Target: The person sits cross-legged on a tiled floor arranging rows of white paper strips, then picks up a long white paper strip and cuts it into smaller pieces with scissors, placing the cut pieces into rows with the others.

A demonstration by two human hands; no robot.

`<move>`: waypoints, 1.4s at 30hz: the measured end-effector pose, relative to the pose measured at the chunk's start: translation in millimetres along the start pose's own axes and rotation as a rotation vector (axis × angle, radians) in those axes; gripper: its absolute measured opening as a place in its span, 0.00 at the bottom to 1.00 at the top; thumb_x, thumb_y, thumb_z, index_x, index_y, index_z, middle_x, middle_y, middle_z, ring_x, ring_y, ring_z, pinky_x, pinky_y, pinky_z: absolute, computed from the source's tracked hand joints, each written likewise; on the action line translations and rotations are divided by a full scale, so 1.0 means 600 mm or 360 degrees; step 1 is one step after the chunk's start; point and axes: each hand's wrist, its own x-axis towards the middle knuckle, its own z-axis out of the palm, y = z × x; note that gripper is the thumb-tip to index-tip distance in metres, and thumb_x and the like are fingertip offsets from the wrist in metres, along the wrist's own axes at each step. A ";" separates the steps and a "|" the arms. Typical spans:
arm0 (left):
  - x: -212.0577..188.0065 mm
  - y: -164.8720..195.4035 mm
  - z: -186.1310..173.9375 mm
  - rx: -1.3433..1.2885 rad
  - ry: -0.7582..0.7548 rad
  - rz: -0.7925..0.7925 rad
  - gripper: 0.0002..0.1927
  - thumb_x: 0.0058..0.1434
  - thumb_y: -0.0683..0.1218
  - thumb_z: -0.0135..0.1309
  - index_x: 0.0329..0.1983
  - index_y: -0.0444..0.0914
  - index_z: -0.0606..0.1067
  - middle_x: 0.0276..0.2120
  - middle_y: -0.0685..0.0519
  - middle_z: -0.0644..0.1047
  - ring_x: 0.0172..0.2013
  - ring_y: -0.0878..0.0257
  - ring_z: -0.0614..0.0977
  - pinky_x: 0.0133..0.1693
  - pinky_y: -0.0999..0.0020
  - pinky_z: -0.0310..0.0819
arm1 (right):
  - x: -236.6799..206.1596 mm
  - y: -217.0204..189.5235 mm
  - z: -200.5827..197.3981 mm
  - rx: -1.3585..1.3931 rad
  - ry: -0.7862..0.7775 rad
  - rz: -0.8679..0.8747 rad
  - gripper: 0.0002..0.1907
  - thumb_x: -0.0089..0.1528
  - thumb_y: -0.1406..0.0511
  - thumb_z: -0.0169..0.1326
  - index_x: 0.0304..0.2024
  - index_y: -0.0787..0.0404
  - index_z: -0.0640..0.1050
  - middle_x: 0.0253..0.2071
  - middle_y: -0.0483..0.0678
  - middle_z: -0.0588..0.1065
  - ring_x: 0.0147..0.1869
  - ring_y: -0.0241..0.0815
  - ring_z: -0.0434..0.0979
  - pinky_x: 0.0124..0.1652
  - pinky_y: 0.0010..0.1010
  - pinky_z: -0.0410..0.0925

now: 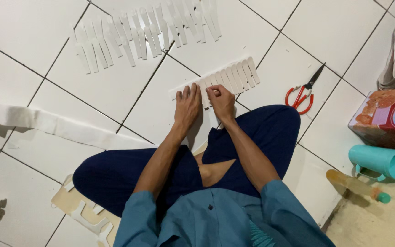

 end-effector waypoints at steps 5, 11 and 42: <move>0.000 0.003 -0.007 -0.0134 -0.0007 0.0022 0.28 0.64 0.43 0.49 0.68 0.30 0.67 0.65 0.45 0.68 0.61 0.49 0.70 0.58 0.48 0.65 | 0.065 -0.001 -0.023 -0.0066 0.0147 -0.0337 0.11 0.62 0.63 0.62 0.42 0.65 0.82 0.34 0.48 0.83 0.37 0.34 0.83 0.38 0.26 0.75; 0.029 0.011 -0.042 -0.0303 0.0024 0.0015 0.26 0.63 0.44 0.50 0.64 0.33 0.68 0.62 0.47 0.69 0.60 0.50 0.71 0.55 0.49 0.64 | 0.192 -0.045 -0.040 -0.0146 0.0116 -0.0282 0.14 0.61 0.65 0.62 0.47 0.65 0.81 0.38 0.50 0.83 0.39 0.38 0.82 0.41 0.29 0.76; 0.029 0.002 -0.050 -0.0670 0.0114 -0.0247 0.21 0.60 0.37 0.51 0.59 0.33 0.71 0.50 0.44 0.74 0.52 0.49 0.76 0.55 0.54 0.70 | 0.101 -0.047 -0.058 -0.0229 0.0043 -0.0456 0.28 0.65 0.62 0.63 0.63 0.66 0.69 0.61 0.57 0.70 0.65 0.50 0.71 0.62 0.42 0.67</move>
